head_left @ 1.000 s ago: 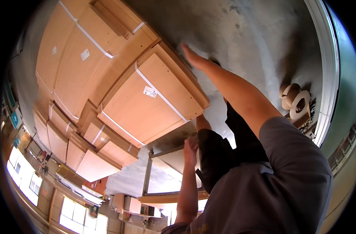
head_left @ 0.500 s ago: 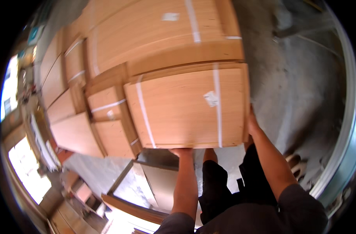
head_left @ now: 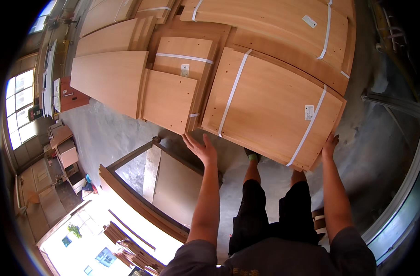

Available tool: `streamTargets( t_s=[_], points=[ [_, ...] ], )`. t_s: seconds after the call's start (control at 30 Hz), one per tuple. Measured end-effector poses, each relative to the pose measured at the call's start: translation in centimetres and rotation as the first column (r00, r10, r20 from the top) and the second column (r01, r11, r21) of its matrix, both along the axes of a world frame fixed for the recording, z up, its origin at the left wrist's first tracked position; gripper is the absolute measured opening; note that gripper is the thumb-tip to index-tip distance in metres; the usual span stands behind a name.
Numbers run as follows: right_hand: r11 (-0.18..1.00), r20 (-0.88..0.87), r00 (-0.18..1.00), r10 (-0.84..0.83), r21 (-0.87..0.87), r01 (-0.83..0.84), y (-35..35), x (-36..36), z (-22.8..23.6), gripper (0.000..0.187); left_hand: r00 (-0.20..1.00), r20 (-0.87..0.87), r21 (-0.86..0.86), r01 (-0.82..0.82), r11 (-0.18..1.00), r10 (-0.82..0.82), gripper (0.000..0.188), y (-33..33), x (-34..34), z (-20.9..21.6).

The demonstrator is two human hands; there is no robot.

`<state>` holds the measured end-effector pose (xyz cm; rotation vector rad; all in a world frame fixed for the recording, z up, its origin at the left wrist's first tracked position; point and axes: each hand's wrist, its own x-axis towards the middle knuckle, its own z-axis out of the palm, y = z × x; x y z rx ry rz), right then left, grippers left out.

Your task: The person picks up light-colored wooden panels from a stack, places them on a workbench, and secures them with white plastic straps. The person then lifts the bundled panels and stacks them onto a larger pile of similar bundles in the workshop.

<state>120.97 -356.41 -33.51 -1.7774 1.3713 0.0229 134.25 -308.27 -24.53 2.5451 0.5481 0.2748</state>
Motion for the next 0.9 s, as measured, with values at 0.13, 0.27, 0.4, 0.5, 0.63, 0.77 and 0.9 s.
streamTargets(
  t_s=[0.13,0.27,0.4,0.5,0.63,0.77,0.9],
  points=[
    [0.593,-0.254,0.801,0.542,-0.560,-0.579,4.6,6.8,6.4,0.068,0.962,0.101,-0.248,-0.222,0.943,0.253,0.080,9.7,7.2,2.0],
    [0.330,-0.278,0.542,0.793,-0.552,-0.766,12.3,16.3,7.4,0.068,0.910,-0.033,-0.683,-0.323,0.655,0.414,0.082,14.2,10.7,-2.0],
    [0.274,-0.391,0.535,0.748,-0.552,-0.787,17.2,19.1,8.5,0.077,0.865,0.032,-0.706,-0.335,0.624,0.501,0.074,11.6,12.7,-3.0],
    [0.268,-0.390,0.539,0.747,-0.565,-0.780,17.9,19.5,8.2,0.078,0.856,0.065,-0.676,-0.341,0.654,0.513,0.073,11.7,13.3,-4.2],
    [0.245,-0.441,0.528,0.726,-0.552,-0.797,18.0,18.8,6.9,0.079,0.874,0.102,-0.484,-0.374,0.791,0.475,0.083,8.9,15.0,-3.4],
    [0.242,-0.464,0.518,0.718,-0.532,-0.811,18.3,19.2,7.4,0.082,0.877,-0.021,-0.290,-0.465,0.836,0.481,0.095,8.0,15.1,-1.3],
    [0.238,-0.475,0.514,0.714,-0.526,-0.817,18.6,19.1,7.8,0.081,0.896,-0.018,0.039,-0.442,0.896,0.443,0.096,8.4,15.0,-2.9]
  ],
)
